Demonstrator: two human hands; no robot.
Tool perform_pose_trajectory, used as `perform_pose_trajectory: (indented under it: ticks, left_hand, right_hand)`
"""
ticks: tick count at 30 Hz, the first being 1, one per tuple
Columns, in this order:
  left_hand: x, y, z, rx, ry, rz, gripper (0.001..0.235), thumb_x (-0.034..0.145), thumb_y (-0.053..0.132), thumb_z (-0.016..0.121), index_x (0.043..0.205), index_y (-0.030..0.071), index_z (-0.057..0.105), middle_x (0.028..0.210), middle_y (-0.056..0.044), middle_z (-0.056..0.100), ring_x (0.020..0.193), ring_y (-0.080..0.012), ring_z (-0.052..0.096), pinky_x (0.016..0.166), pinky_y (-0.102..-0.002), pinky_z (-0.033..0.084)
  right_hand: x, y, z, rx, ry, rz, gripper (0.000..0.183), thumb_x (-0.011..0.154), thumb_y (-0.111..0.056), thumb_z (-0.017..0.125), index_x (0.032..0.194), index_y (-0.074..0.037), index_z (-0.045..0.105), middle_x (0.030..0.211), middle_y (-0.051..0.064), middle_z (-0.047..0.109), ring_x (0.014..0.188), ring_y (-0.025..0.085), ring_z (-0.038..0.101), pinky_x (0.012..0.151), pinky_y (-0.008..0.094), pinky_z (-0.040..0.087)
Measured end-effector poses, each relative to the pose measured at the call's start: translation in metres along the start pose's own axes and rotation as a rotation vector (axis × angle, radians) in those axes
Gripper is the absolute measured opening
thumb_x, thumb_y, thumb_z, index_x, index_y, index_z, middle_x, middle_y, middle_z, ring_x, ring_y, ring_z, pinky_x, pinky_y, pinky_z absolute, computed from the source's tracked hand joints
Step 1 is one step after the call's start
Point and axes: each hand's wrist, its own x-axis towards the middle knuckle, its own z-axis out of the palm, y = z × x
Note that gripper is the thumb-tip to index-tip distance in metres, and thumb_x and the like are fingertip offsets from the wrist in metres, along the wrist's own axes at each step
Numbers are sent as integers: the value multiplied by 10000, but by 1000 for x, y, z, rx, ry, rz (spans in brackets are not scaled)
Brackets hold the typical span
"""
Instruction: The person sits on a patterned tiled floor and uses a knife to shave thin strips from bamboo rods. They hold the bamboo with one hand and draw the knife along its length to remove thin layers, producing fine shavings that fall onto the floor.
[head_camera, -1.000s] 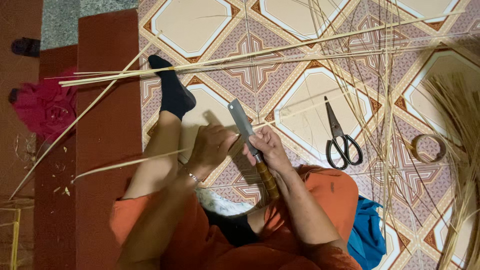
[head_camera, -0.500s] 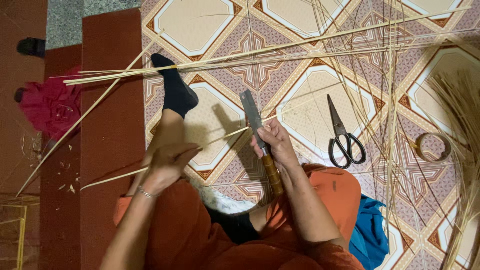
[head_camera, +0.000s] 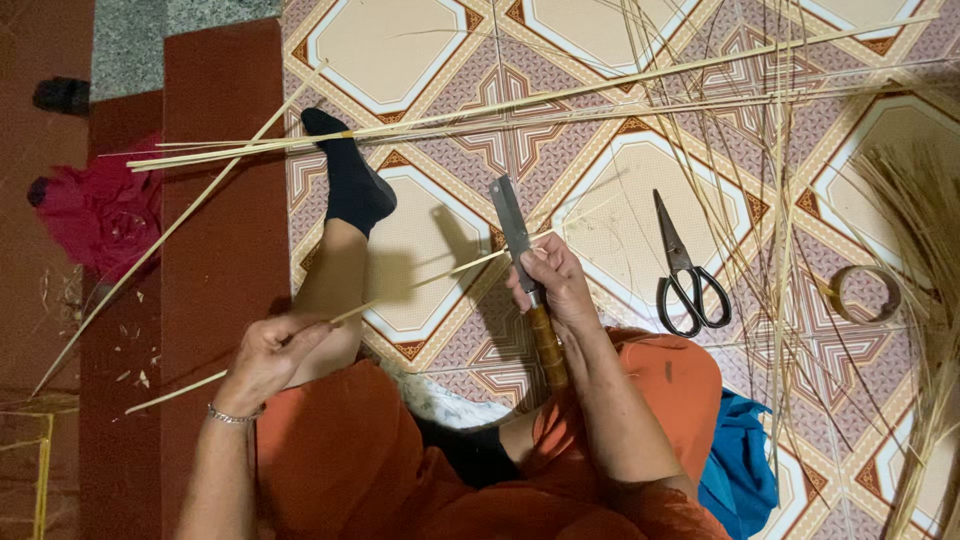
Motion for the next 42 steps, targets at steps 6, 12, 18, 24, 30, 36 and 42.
perform_pose_trajectory:
  ticks: [6, 12, 18, 24, 30, 36, 42]
  left_hand:
    - [15, 44, 25, 458, -225, -460, 417, 981, 364, 652, 1386, 272, 614, 1159, -114, 719, 973, -220, 681, 847, -355, 551]
    - [54, 95, 107, 167, -36, 436, 190, 954, 196, 656, 1081, 61, 702, 890, -91, 641, 775, -192, 650, 689, -333, 520]
    - [77, 97, 137, 9, -70, 389, 92, 960, 116, 654, 893, 58, 679, 787, -56, 565, 669, -142, 545, 634, -311, 466]
    - [71, 80, 113, -83, -174, 313, 101, 953, 137, 702, 897, 52, 701, 797, -16, 605, 661, -97, 523, 606, -279, 449]
    - [50, 76, 71, -41, -241, 275, 92, 946, 124, 703, 911, 43, 729, 783, -14, 609, 649, -92, 504, 587, -260, 427]
    - [33, 49, 40, 215, -134, 72, 93, 893, 110, 747, 869, 23, 769, 807, -51, 685, 725, -133, 622, 663, -263, 486]
    - [23, 1, 6, 58, -114, -106, 208, 872, 184, 710, 1006, 46, 791, 944, -51, 792, 869, -173, 733, 806, -302, 582]
  right_hand:
    - [-2, 3, 12, -52, -29, 11, 181, 995, -103, 600, 1097, -40, 464, 727, 158, 689, 466, 173, 591, 402, 273, 461]
    - [-10, 18, 24, -59, -180, 1, 197, 1021, -70, 589, 1139, -8, 444, 757, 188, 697, 500, 194, 619, 410, 286, 478]
    - [-12, 14, 19, -14, -183, 18, 174, 1019, -49, 587, 1136, -3, 467, 762, 184, 700, 509, 190, 618, 419, 287, 478]
    - [-8, 5, 6, 21, -79, -11, 179, 1006, -68, 613, 1128, -21, 490, 748, 177, 699, 475, 186, 604, 413, 278, 471]
    - [-7, -6, -1, 35, -77, -40, 157, 1011, -84, 615, 1103, -44, 494, 743, 178, 703, 463, 194, 604, 408, 284, 473]
    - [-8, -14, -5, 43, -34, -72, 156, 1007, -78, 614, 1110, -50, 500, 747, 164, 697, 461, 177, 599, 411, 272, 464]
    - [-7, -22, -10, 64, 26, -116, 154, 1005, -54, 619, 1093, -50, 493, 747, 168, 693, 472, 176, 599, 404, 276, 460]
